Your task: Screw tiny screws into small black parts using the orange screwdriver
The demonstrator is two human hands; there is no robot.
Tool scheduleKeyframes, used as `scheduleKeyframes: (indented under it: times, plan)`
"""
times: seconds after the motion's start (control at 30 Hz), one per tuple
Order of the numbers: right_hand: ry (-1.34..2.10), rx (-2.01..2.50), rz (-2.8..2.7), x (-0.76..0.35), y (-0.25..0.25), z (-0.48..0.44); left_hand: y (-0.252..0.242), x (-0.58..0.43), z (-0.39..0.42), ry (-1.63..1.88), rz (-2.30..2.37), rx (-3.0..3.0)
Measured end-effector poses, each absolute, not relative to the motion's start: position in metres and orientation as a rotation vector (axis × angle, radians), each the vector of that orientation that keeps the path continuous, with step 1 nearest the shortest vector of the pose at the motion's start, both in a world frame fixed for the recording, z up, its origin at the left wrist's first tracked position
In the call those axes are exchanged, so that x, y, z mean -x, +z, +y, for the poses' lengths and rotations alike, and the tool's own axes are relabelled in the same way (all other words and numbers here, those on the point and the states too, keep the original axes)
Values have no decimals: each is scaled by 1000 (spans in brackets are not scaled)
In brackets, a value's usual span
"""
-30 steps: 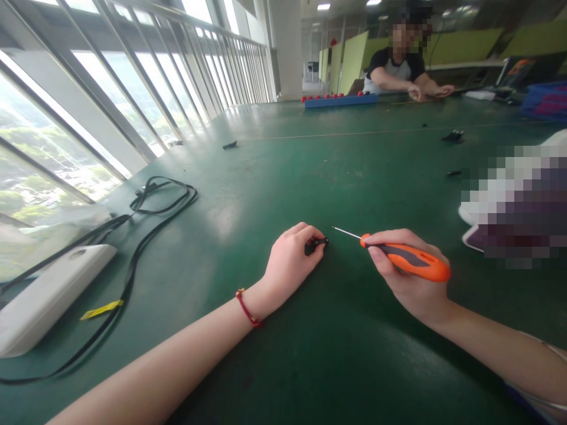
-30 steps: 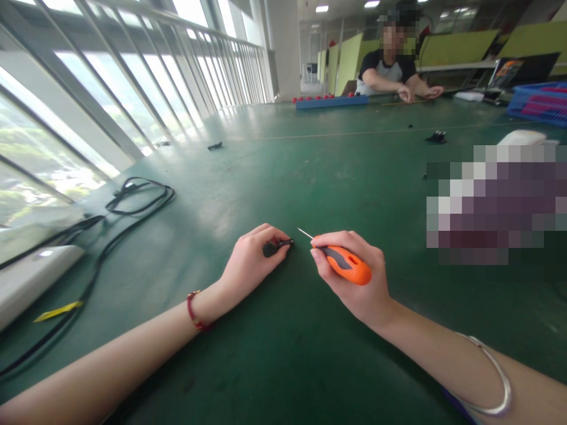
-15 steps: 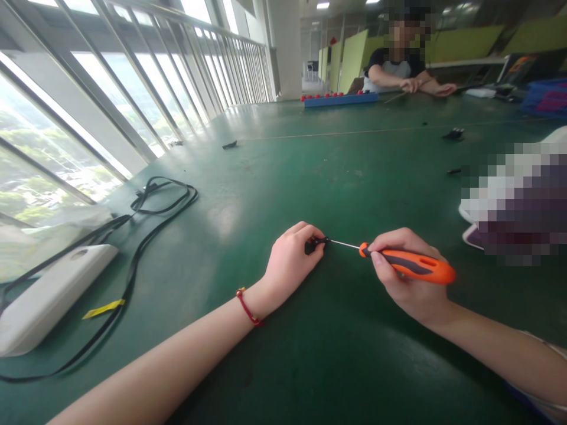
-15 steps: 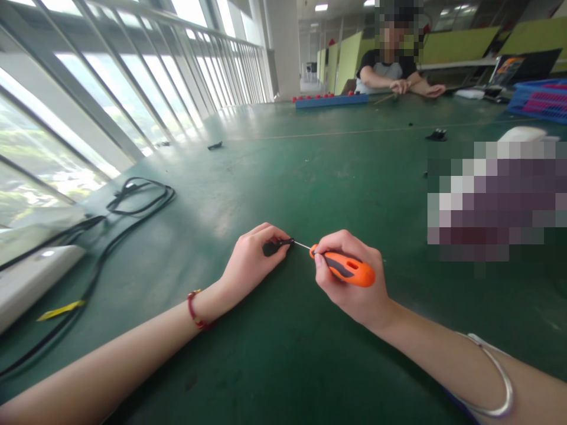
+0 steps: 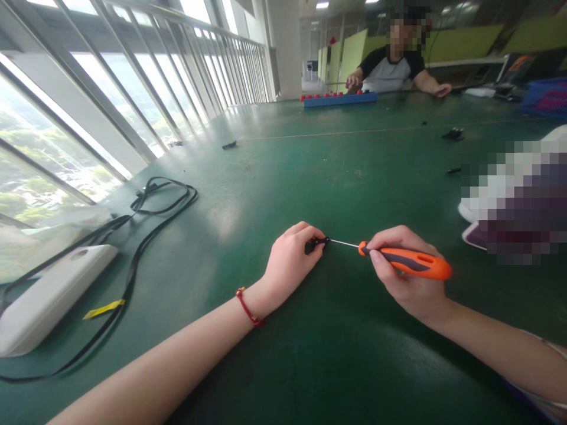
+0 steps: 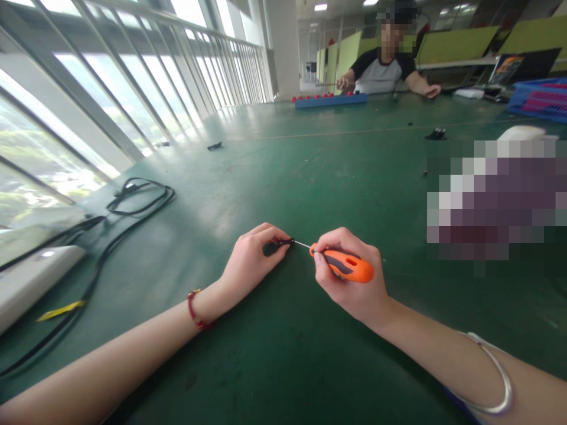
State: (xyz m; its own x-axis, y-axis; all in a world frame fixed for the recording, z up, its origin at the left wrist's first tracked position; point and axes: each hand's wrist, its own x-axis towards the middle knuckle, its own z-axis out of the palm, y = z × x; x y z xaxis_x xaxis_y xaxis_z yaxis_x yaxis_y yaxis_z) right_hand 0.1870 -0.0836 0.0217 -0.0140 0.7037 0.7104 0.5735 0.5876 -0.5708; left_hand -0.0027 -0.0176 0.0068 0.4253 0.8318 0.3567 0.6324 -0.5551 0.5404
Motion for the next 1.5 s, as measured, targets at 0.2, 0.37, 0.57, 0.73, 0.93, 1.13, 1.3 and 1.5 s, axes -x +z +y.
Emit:
scheduleKeyframes:
  times: [0.2,0.37,0.57,0.73,0.93,1.13,1.3,1.5]
  plan:
    - [201,1142,-1691,-186,24,-85,7,5,-19,839,1158,-2734]
    - [202,1082,-1567,-184,19,-81,6,6,-17,847,1128,-2786]
    - [210,1079,-1587,-187,17,-79,5,6,-15,844,1160,-2707]
    - [184,1140,-1633,-186,20,-82,6,6,-16,834,1170,-2696]
    - [199,1045,-1564,-186,17,-78,6,6,-17,822,1188,-2686]
    - [132,1139,-1652,-185,20,-82,6,6,-17,815,1188,-2685]
    - [152,995,-1570,-186,16,-79,7,5,-18,822,1213,-2665]
    - [46,1134,-1687,-186,21,-83,7,6,-17,816,1203,-2662]
